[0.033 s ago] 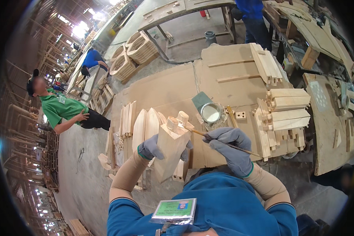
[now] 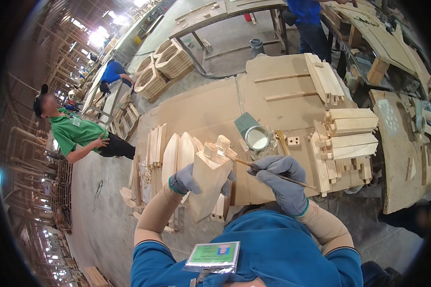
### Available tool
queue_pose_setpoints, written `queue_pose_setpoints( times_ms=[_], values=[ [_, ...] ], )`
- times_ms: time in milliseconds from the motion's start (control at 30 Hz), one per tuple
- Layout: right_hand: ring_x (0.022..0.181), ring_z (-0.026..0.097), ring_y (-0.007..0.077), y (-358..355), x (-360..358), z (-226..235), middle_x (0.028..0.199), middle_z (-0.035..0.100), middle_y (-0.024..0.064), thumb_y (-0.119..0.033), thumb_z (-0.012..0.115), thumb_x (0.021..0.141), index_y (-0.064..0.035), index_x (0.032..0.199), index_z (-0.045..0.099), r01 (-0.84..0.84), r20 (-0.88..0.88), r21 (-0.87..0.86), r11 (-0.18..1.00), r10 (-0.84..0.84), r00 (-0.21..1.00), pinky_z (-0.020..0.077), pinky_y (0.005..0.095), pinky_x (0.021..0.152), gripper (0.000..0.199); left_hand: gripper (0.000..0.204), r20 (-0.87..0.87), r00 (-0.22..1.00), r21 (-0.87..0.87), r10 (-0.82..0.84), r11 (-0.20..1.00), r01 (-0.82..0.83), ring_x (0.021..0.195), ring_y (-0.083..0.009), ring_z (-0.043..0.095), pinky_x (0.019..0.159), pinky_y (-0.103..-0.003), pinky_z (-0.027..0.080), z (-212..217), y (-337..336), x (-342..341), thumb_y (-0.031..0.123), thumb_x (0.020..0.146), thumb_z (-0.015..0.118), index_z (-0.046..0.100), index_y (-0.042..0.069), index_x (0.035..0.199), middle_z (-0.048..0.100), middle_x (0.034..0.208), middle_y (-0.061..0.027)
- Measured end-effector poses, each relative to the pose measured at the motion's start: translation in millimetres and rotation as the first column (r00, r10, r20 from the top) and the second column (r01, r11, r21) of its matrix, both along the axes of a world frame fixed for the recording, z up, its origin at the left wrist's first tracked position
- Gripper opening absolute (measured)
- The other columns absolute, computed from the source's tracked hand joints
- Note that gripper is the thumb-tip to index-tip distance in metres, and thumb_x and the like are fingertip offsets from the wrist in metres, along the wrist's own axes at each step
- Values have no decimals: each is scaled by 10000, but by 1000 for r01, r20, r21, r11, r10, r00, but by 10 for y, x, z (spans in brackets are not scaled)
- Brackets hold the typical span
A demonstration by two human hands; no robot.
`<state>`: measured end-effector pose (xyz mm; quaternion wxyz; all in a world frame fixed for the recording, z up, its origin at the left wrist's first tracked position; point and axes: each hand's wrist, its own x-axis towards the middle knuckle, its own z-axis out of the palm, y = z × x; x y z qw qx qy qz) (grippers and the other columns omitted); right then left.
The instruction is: The person sits on the floor and opens a container of white adhesive. They then walk to a workbench in a workshop and apply the adhesive to small wooden pieces using a brush, placing the coated pieces into a stack.
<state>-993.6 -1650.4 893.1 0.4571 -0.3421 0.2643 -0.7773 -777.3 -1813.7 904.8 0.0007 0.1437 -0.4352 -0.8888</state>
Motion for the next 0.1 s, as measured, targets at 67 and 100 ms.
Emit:
queue_pose_setpoints(
  times_ms=[67, 100],
  values=[
    [1001, 637, 246, 2, -4, -48, 1056, 630, 157, 99, 604, 838, -35, 926, 537, -37, 105, -32, 999, 40, 994, 529, 354, 863, 173, 964, -19, 1000, -53, 14, 998, -15, 972, -356, 629, 844, -451, 512, -13, -16, -26, 124, 491, 776, 374, -29, 1353, 555, 1209, -232],
    [1045, 622, 272, 14, -15, -39, 1063, 627, 169, 79, 596, 853, -39, 933, 532, -58, 118, -59, 997, 65, 991, 520, 378, 887, 157, 978, -40, 999, -66, 27, 997, -29, 974, -359, 628, 845, -455, 512, -9, -14, -61, 134, 484, 786, 373, -25, 1356, 550, 1215, -233]
  ],
)
